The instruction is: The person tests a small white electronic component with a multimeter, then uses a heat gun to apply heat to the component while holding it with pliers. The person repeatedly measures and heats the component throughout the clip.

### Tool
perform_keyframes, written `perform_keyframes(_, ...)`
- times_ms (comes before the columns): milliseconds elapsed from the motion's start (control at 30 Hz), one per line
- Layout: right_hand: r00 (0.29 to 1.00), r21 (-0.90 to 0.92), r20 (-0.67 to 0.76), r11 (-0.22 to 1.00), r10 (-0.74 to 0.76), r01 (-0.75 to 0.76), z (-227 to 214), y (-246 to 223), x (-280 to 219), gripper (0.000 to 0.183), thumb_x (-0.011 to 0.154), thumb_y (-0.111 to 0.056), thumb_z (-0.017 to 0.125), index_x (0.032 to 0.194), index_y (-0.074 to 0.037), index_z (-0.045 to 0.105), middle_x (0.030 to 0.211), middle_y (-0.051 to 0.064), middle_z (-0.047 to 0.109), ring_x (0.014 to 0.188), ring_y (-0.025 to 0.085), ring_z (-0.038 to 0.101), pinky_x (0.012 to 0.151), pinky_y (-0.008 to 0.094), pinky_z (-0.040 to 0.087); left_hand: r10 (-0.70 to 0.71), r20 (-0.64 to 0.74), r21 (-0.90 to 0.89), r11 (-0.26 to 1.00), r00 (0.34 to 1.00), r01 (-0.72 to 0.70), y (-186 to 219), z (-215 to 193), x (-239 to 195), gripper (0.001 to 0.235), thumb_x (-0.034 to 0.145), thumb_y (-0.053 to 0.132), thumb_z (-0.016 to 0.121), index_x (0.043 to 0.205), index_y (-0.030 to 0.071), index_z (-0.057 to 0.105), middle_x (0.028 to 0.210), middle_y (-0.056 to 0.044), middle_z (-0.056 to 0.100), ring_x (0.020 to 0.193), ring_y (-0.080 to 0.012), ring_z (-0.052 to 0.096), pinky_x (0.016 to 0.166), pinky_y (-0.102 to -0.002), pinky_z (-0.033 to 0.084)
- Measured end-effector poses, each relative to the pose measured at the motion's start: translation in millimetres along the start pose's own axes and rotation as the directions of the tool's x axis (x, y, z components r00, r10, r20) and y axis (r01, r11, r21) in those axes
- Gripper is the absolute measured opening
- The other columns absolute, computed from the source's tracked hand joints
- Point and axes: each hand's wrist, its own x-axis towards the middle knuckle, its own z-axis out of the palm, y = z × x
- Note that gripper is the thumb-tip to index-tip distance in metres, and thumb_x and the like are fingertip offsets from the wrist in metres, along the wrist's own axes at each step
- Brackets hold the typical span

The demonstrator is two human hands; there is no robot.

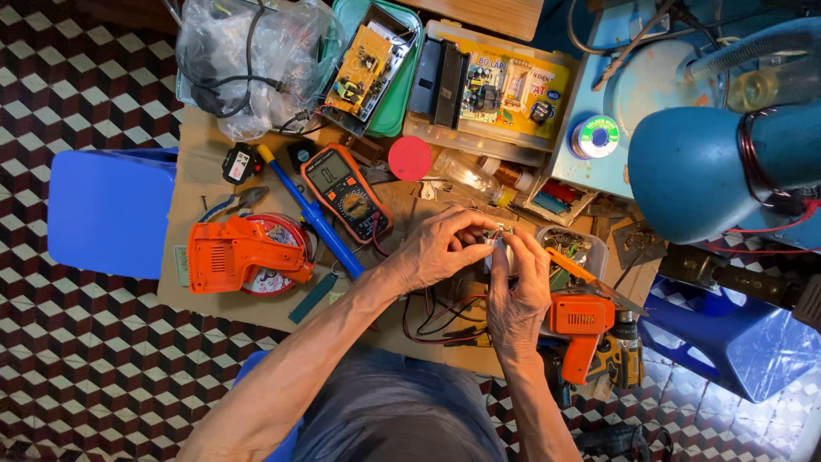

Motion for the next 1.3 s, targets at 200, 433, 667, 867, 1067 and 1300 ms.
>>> perform_keyframes(200, 1.0, -0.016, 0.018, 1.0, 0.017, -0.016, 2, -2, -1, 0.024, 0.103, -0.004, 0.066, 0.126, -0.002, 0.067, 0.133, 0.018, 0.061, 0.117, 0.029, 0.066, 0.093, 0.037, 0.057, 0.018, 0.009, 0.061, 0.998, 1.0, -0.018, -1, -1, -1, 0.032, 0.096, 0.027, 0.072, 0.125, 0.014, 0.067, 0.107, -0.004, 0.061, 0.09, -0.0119, 0.069, 0.072, -0.024, 0.06)
perform_keyframes(433, 1.0, -0.037, 0.018, 0.999, 0.006, -0.005, 3, -1, -2, 0.023, 0.103, -0.004, 0.065, 0.127, -0.002, 0.067, 0.134, 0.018, 0.061, 0.119, 0.029, 0.066, 0.096, 0.037, 0.056, 0.011, 0.016, 0.015, 1.0, 1.0, -0.011, -1, -2, 0, 0.032, 0.096, 0.028, 0.071, 0.124, 0.014, 0.067, 0.109, -0.004, 0.06, 0.092, -0.0117, 0.069, 0.07, -0.025, 0.061)
perform_keyframes(667, 1.0, -0.025, 0.02, 1.0, 0.011, -0.011, 4, -2, -2, 0.026, 0.102, -0.004, 0.066, 0.128, -0.001, 0.065, 0.135, 0.018, 0.061, 0.122, 0.03, 0.064, 0.099, 0.038, 0.055, 0.023, 0.024, -0.006, 1.0, 0.999, -0.022, -2, -3, 5, 0.035, 0.096, 0.026, 0.071, 0.126, 0.009, 0.066, 0.105, -0.004, 0.066, 0.095, -0.0111, 0.067, 0.071, -0.025, 0.059)
perform_keyframes(867, 1.0, -0.019, 0.022, 1.0, 0.018, -0.018, 3, -2, -2, 0.026, 0.102, -0.004, 0.066, 0.128, -0.001, 0.066, 0.134, 0.017, 0.061, 0.121, 0.029, 0.065, 0.099, 0.038, 0.055, -0.034, 0.034, -0.049, 0.998, 0.999, 0.035, -7, 1, 7, 0.033, 0.094, 0.026, 0.07, 0.122, 0.007, 0.068, 0.107, -0.004, 0.065, 0.094, -0.0111, 0.069, 0.071, -0.025, 0.06)
perform_keyframes(1067, 1.0, -0.038, 0.009, 0.999, 0.01, -0.01, 4, -1, -3, 0.025, 0.102, -0.005, 0.067, 0.127, -0.002, 0.066, 0.134, 0.017, 0.061, 0.123, 0.03, 0.064, 0.102, 0.038, 0.054, 0.013, 0.011, -0.041, 0.999, 1.0, -0.013, -14, 0, 15, 0.028, 0.094, 0.025, 0.071, 0.114, 0.006, 0.072, 0.099, -0.003, 0.069, 0.089, -0.0113, 0.07, 0.079, -0.027, 0.06)
perform_keyframes(1300, 0.999, 0.008, -0.004, 0.999, 0.04, -0.04, 3, -2, -3, 0.027, 0.102, -0.006, 0.067, 0.128, -0.002, 0.064, 0.135, 0.017, 0.062, 0.124, 0.029, 0.064, 0.102, 0.038, 0.054, -0.103, 0.051, -0.094, 0.99, 0.993, 0.107, -11, -2, 18, 0.035, 0.091, 0.026, 0.071, 0.119, 0.006, 0.07, 0.096, -0.003, 0.073, 0.087, -0.0105, 0.07, 0.08, -0.026, 0.059)
